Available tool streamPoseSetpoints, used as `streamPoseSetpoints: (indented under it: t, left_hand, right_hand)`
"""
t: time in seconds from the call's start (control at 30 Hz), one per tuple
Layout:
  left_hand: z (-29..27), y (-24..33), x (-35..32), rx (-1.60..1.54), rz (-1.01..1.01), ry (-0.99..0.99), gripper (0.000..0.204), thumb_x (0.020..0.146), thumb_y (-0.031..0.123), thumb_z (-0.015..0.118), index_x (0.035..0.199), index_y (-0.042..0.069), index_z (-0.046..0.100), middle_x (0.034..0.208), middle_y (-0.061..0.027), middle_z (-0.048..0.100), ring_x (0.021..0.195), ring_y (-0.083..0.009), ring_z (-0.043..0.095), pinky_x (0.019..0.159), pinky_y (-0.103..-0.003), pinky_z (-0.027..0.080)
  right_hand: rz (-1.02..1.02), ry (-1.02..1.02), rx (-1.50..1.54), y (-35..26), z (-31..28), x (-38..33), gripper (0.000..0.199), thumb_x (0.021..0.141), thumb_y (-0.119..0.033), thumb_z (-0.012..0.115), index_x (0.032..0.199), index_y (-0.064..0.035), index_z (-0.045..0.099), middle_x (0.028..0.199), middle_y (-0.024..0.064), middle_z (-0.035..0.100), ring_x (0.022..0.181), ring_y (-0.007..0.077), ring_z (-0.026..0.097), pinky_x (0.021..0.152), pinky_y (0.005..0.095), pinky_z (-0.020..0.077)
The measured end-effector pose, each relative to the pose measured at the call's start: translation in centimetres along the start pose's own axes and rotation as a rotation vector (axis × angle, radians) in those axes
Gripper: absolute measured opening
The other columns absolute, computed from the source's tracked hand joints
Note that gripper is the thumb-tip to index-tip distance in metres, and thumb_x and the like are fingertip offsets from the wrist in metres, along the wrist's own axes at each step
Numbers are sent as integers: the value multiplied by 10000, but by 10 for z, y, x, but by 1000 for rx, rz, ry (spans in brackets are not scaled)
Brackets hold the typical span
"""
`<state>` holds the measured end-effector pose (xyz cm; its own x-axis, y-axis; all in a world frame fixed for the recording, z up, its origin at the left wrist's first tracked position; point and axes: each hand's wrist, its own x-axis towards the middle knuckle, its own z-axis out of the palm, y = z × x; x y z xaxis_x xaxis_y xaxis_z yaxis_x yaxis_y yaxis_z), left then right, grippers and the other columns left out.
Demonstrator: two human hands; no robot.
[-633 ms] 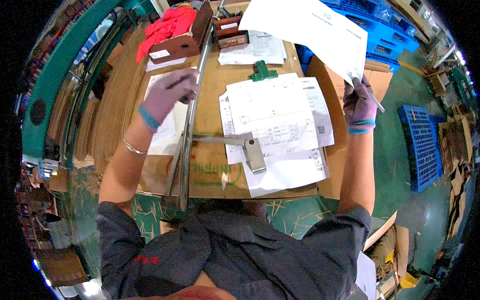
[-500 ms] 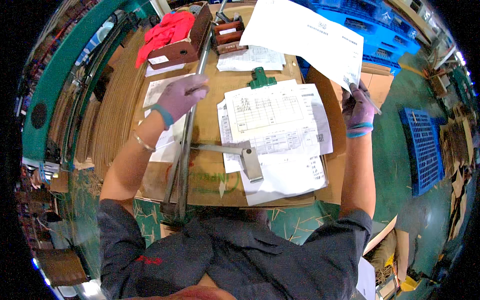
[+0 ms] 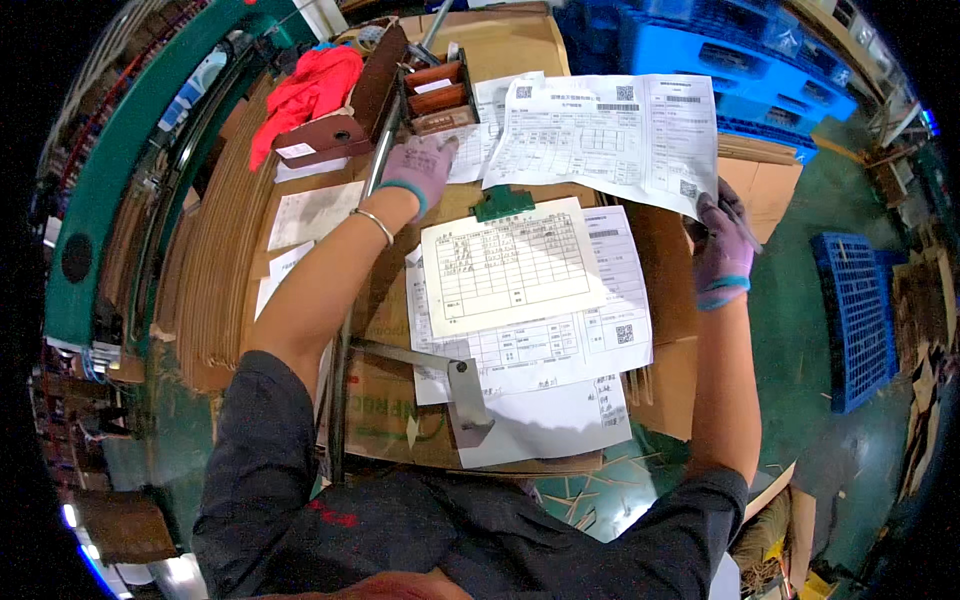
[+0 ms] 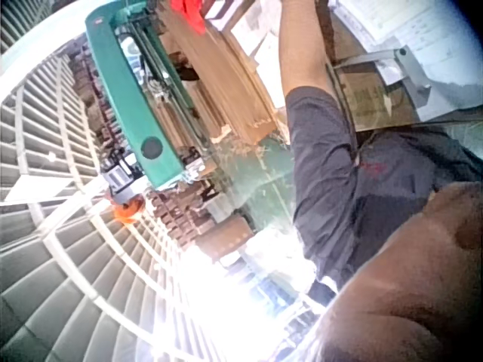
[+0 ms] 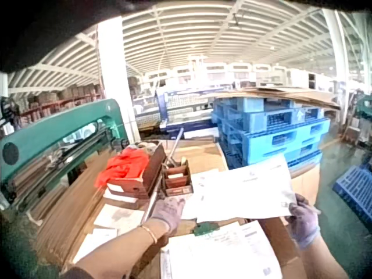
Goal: The person takes stacks of flat cardboard sheets from a pallet and feeds them individually into a stapling machine. After stapling the edges of the boxes, the person moves to a nearby table to review and write on several documents and a clipboard.
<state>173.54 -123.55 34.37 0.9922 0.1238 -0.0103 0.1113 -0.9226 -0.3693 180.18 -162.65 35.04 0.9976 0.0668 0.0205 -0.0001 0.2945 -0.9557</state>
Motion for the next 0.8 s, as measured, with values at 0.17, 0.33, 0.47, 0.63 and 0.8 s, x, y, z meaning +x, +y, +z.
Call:
streamPoseSetpoints:
  t: [0.17, 0.33, 0.47, 0.63, 0.8]
  left_hand:
    - [-10, -56, 11, -763, 81, 190, 420, 884, 258, 579, 1247, 49, 557, 1001, -145, 654, 948, -295, 620, 879, -379, 486]
    - [-38, -76, -50, -707, -25, 218, 455, 886, 358, 561, 1267, 109, 549, 1132, -168, 618, 1066, -322, 588, 937, -398, 454]
    - [-46, -81, -109, -487, -41, 172, 489, 886, 367, 575, 1312, 139, 504, 1208, -170, 574, 1105, -335, 556, 954, -415, 437]
    - [-58, -88, -153, -554, -33, 271, 455, 888, 300, 613, 1283, 87, 539, 1191, -144, 589, 1027, -297, 593, 895, -375, 483]
    - [-68, -90, -188, -608, 4, 358, 429, 864, 252, 635, 1250, 78, 564, 1144, -144, 610, 984, -322, 602, 868, -374, 492]
  right_hand:
    - [26, -207, 84, -6, -6, -22, 361, 882, -97, 558, 1227, 2, 522, 1088, 63, 618, 917, 96, 578, 724, 199, 467]
    - [63, -207, 25, -11, 20, -67, 386, 867, -82, 560, 1224, 51, 502, 1086, 105, 611, 914, 118, 585, 742, 203, 475]
    - [83, -270, -4, -4, 28, -86, 404, 843, -78, 568, 1214, 67, 498, 1096, 131, 606, 938, 155, 605, 768, 237, 506]
    - [123, -297, -105, -5, 48, -103, 422, 836, -105, 585, 1216, 57, 500, 1084, 133, 614, 905, 150, 614, 713, 223, 526]
    - [103, -356, -182, -18, 76, -126, 424, 860, -124, 575, 1231, 59, 487, 1133, 153, 599, 1001, 188, 593, 845, 284, 492]
